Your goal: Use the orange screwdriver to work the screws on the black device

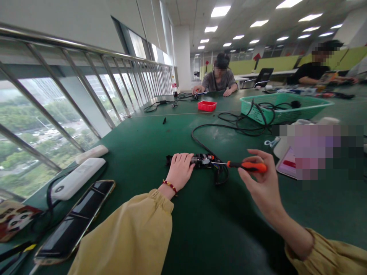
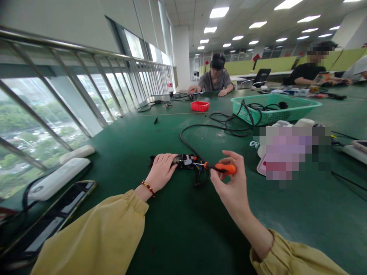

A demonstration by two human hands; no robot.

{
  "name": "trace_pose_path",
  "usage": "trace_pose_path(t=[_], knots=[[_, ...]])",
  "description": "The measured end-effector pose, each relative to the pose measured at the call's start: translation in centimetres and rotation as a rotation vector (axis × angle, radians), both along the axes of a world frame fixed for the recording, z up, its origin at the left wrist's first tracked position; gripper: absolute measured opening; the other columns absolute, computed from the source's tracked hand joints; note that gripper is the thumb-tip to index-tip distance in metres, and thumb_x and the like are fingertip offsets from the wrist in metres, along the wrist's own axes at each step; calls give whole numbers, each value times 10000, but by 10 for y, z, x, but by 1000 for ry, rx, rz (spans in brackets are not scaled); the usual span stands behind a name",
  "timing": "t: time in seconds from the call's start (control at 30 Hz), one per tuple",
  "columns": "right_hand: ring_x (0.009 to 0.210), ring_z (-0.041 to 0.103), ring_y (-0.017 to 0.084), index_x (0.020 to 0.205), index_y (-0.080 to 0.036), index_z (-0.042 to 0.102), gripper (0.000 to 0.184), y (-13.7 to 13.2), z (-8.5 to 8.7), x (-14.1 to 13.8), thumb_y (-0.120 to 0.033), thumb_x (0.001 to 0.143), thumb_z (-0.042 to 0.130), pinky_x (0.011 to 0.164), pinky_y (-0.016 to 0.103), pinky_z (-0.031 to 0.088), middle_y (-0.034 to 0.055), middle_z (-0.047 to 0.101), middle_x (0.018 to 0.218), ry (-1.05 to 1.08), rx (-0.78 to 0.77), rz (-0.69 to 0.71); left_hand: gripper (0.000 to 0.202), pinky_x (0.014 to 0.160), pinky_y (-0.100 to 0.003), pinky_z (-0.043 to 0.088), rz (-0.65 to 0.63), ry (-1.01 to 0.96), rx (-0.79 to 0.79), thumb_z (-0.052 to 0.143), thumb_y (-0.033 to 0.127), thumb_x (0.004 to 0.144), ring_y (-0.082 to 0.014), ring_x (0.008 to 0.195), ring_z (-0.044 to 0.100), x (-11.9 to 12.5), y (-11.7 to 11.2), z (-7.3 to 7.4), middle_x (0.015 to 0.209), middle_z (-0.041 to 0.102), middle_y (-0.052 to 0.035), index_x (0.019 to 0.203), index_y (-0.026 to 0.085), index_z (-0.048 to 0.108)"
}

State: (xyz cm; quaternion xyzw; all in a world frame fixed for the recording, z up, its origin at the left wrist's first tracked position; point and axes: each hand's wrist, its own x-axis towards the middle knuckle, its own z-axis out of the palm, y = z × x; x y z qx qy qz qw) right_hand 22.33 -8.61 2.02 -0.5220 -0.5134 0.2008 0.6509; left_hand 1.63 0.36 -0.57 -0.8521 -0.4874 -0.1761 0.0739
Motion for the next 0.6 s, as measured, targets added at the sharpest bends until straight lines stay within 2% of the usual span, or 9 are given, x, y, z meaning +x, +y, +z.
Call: trace_pose_path(t=[0.1,0.17,0.23,0.3,0.4,0.47,0.53,0.6], knots=[[425,349,64,895,-199,534,224,0,-2,1,-369,761,592,382,188,294,-69,398,551,-20,-125,9,321,985,-405,296,0,3,-2,398,273,893,-223,1065,453,0,0,1,1155,534,-95,1178,143,466],[439,366,65,850,-193,546,201,1,-3,2,-365,757,594,396,191,312,-60,406,568,-37,-122,-9,328,988,-402,292,4,7,-10,400,270,893,-225,1064,451,0,-1,1,1151,536,-95,1185,134,463],[539,460,84,966,-210,518,315,1,-2,2,-322,701,648,468,201,390,-33,479,705,-29,-31,-36,331,989,-399,290,7,8,-16,399,268,894,-226,1063,450,0,-1,1,1152,535,-94,1188,132,463],[562,479,89,1071,-229,463,458,1,0,1,-312,672,673,475,198,402,-31,496,748,-13,-10,-32,330,990,-399,289,4,8,-16,394,273,896,-225,1065,449,0,-1,1,1159,532,-92,1188,136,464],[418,350,62,954,-207,524,285,0,3,1,-386,746,603,367,173,280,-73,403,545,-38,-151,-4,327,984,-401,295,4,8,-11,391,277,896,-224,1059,452,0,-1,1,1157,533,-92,1183,139,464],[399,311,56,877,-195,548,229,0,4,1,-394,767,578,357,174,251,-77,368,510,-60,-177,-3,322,976,-402,302,7,5,-9,390,275,895,-225,1053,455,0,-1,1,1147,537,-94,1177,138,464],[466,395,66,948,-204,525,282,0,5,1,-349,727,623,402,179,322,-52,449,619,-46,-95,-2,320,973,-402,304,4,3,-5,387,276,895,-225,1052,456,0,-1,1,1142,538,-94,1174,140,464],[542,455,82,1070,-225,460,440,1,5,1,-306,686,659,454,189,376,-34,492,734,-32,-32,19,317,972,-405,304,-2,0,1,381,280,896,-223,1051,458,0,-1,0,1143,536,-93,1172,146,464]])
